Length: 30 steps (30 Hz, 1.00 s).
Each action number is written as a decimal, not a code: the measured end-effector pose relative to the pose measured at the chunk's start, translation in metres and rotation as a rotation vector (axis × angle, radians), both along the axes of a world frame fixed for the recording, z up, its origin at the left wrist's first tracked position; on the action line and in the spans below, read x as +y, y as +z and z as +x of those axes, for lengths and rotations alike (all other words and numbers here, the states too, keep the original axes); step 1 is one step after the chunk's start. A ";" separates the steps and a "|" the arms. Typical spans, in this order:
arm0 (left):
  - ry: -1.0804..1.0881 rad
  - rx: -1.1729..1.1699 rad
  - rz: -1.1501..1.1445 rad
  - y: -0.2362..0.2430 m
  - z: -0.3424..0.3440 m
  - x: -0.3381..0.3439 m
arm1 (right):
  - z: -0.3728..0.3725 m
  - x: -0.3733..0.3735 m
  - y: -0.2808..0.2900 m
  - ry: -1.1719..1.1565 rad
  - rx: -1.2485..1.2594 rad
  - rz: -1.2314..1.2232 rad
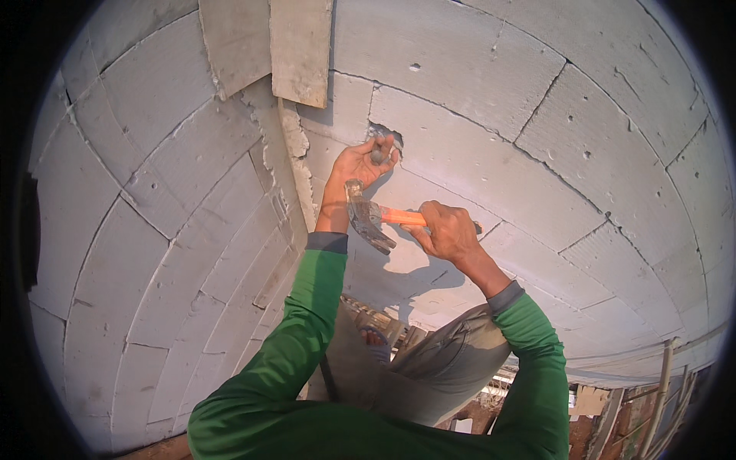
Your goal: The person uses a hammer and chisel to chip away at a white tiled wall, creating a small hole. They repeatedly strike the chisel and remove loose debris by hand.
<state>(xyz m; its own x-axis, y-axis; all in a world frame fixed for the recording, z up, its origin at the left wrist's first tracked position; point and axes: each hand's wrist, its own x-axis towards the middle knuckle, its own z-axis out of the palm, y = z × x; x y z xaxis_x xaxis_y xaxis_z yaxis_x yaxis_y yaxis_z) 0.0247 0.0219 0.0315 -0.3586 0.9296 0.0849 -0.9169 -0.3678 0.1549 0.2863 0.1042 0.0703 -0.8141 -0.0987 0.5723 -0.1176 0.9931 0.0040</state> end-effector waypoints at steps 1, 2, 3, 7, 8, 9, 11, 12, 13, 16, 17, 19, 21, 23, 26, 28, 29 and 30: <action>0.000 -0.002 -0.009 -0.001 0.002 0.002 | 0.003 -0.004 0.008 0.157 0.047 0.020; 0.011 0.001 -0.022 -0.001 0.001 0.000 | 0.003 -0.010 0.018 0.325 0.100 0.035; 0.022 0.004 -0.035 0.000 -0.001 -0.002 | 0.001 -0.012 0.022 0.492 0.153 0.050; -0.027 0.013 -0.033 0.005 0.001 -0.002 | -0.031 0.011 0.005 -0.353 -0.229 -0.081; -0.025 0.003 -0.064 0.008 0.002 -0.001 | -0.034 0.011 0.006 -0.356 -0.226 -0.166; -0.023 -0.007 -0.094 0.011 0.004 -0.002 | -0.030 0.005 0.004 -0.283 -0.165 -0.151; -0.027 0.041 0.025 0.002 -0.006 -0.006 | -0.020 -0.012 0.013 -0.118 -0.047 -0.103; -0.033 0.063 0.080 -0.006 -0.008 -0.006 | -0.017 -0.019 0.020 0.050 0.010 -0.056; -0.018 0.062 0.044 -0.003 -0.006 -0.006 | -0.012 -0.026 0.027 0.211 0.073 -0.013; -0.028 0.030 -0.047 0.002 0.001 0.000 | -0.016 -0.003 0.018 0.102 0.048 0.013; -0.053 0.001 -0.065 0.001 -0.003 0.004 | -0.022 0.008 0.009 -0.030 0.004 0.000; -0.070 0.023 -0.103 -0.016 -0.007 0.005 | -0.030 0.002 0.006 -0.387 -0.162 -0.161; -0.063 0.156 -0.138 -0.025 -0.017 0.014 | -0.031 0.002 0.018 -0.407 -0.139 -0.161; 0.006 0.201 -0.176 -0.033 -0.002 0.017 | -0.019 -0.002 0.017 -0.350 -0.115 -0.149; -0.004 0.154 -0.062 -0.089 -0.025 0.008 | -0.018 -0.021 0.020 -0.229 -0.070 -0.087; 0.073 0.081 -0.196 -0.105 -0.010 0.004 | -0.015 -0.017 0.017 -0.216 -0.048 -0.033; 0.110 0.048 -0.259 -0.105 0.004 0.001 | -0.013 -0.013 0.015 -0.241 -0.072 -0.025; 0.153 -0.009 -0.305 -0.103 0.021 0.004 | -0.009 -0.011 0.013 -0.264 -0.097 -0.017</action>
